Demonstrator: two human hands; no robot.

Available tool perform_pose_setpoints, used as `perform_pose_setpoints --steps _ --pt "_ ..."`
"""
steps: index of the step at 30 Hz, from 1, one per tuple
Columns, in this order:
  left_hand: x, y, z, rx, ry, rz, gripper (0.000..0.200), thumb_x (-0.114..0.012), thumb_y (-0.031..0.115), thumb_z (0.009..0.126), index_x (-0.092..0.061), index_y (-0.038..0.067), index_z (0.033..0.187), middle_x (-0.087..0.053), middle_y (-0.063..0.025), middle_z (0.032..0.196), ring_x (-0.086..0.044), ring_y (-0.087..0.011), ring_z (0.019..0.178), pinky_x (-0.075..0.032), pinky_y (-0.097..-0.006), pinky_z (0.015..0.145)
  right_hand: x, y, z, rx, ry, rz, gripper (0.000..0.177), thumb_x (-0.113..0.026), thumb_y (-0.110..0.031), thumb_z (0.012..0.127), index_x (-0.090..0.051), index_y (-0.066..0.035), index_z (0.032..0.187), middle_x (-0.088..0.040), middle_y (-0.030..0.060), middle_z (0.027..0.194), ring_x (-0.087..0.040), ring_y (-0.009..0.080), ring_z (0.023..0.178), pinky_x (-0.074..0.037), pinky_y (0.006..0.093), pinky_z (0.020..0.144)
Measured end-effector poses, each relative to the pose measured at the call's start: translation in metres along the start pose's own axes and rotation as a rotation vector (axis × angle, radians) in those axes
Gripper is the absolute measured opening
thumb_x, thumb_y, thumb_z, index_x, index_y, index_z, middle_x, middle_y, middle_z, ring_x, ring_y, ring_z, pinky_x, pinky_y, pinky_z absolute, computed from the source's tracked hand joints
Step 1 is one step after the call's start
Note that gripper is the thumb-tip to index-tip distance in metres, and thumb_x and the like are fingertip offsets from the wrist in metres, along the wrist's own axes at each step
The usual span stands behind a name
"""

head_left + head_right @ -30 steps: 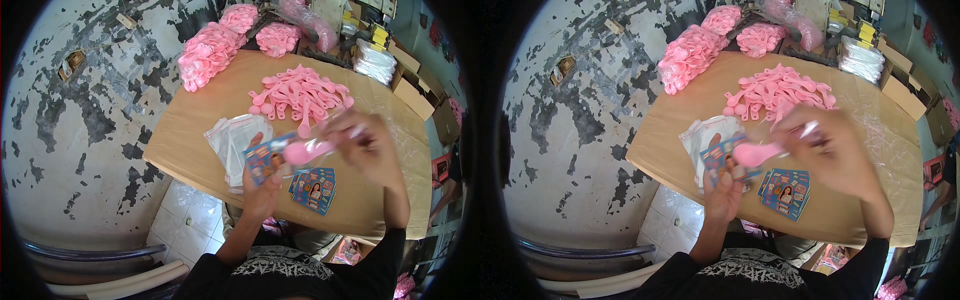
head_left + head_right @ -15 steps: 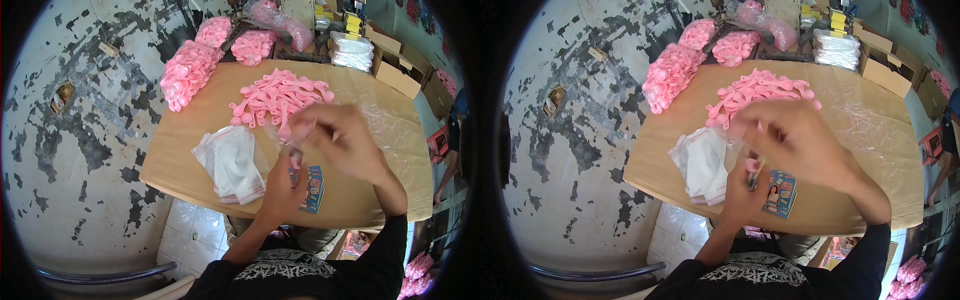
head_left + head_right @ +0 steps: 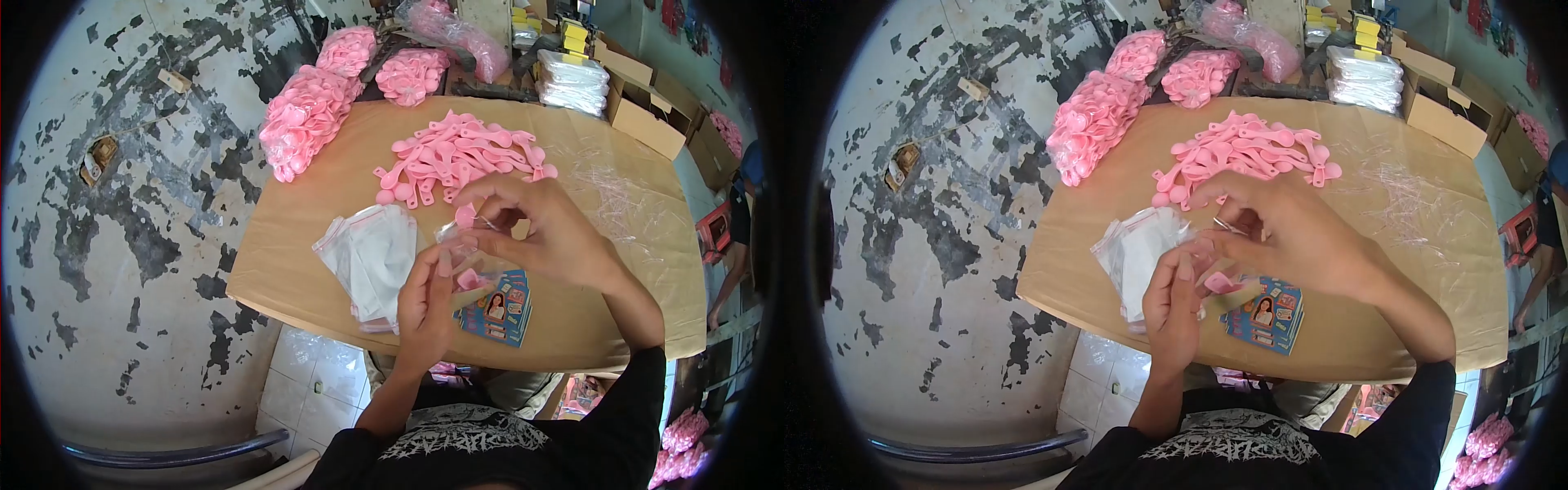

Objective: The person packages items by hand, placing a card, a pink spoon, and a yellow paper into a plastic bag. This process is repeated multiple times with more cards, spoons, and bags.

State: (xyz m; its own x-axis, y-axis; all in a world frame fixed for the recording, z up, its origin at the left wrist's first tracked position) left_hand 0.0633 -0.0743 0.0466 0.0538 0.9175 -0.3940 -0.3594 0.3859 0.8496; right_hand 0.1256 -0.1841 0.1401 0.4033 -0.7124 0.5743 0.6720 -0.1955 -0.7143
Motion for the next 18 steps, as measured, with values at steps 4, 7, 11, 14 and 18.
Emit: perform_pose_setpoints --steps 4,7,11,14,18 --pt "0.013 -0.005 0.005 0.002 0.078 0.178 0.033 -0.038 0.013 0.103 -0.047 -0.003 0.130 -0.059 -0.0091 0.113 -0.060 -0.0154 0.102 -0.052 -0.0273 0.086 -0.002 -0.024 -0.003 0.390 0.189 -0.480 0.025 -0.072 -0.012 0.078 -0.065 -0.008 0.102 -0.063 0.0057 0.090 -0.059 0.0236 0.086 -0.049 0.0354 0.073" --pt "0.016 -0.001 0.004 0.042 0.122 0.313 0.035 -0.041 0.013 0.103 -0.046 -0.005 0.132 -0.060 -0.0077 0.104 -0.063 -0.0127 0.093 -0.053 -0.0261 0.082 -0.008 -0.028 -0.005 0.468 0.249 -0.610 0.020 -0.072 -0.015 0.075 -0.069 -0.009 0.094 -0.063 0.0026 0.091 -0.057 0.0226 0.091 -0.049 0.0358 0.076" --pt "0.002 0.013 0.006 -0.044 0.140 0.242 0.038 -0.044 0.008 0.101 -0.044 -0.004 0.137 -0.061 -0.0078 0.101 -0.061 -0.0097 0.087 -0.053 -0.0249 0.072 -0.011 -0.020 -0.005 0.450 0.241 -0.661 0.022 -0.072 -0.019 0.073 -0.071 -0.009 0.092 -0.064 0.0016 0.091 -0.057 0.0212 0.091 -0.048 0.0357 0.078" --pt "0.008 0.017 0.006 -0.071 0.083 0.553 0.038 -0.046 0.004 0.099 -0.046 -0.003 0.136 -0.063 -0.0080 0.092 -0.058 -0.0082 0.077 -0.049 -0.0246 0.063 -0.013 -0.024 -0.007 0.510 0.254 -0.713 0.027 -0.073 -0.020 0.070 -0.072 -0.010 0.095 -0.065 0.0017 0.089 -0.057 0.0206 0.090 -0.048 0.0349 0.078" --pt "0.000 0.031 0.007 -0.045 0.002 0.833 0.039 -0.047 0.000 0.095 -0.047 -0.002 0.134 -0.061 -0.0108 0.075 -0.054 -0.0088 0.062 -0.045 -0.0255 0.058 -0.012 -0.020 -0.008 0.485 0.230 -0.708 0.022 -0.074 -0.019 0.069 -0.069 -0.008 0.087 -0.066 0.0015 0.084 -0.058 0.0191 0.086 -0.048 0.0339 0.076"
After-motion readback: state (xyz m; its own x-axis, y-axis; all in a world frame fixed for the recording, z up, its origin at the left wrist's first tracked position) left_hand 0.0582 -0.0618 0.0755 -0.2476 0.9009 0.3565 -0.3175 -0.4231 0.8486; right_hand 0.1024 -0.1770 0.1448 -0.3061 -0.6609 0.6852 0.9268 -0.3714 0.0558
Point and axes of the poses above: each hand's wrist, its own z-axis towards the middle knuckle, its own x-axis out of the back of the hand, y = z × x, the point moved 7 cm from there along z, towards the middle knuckle
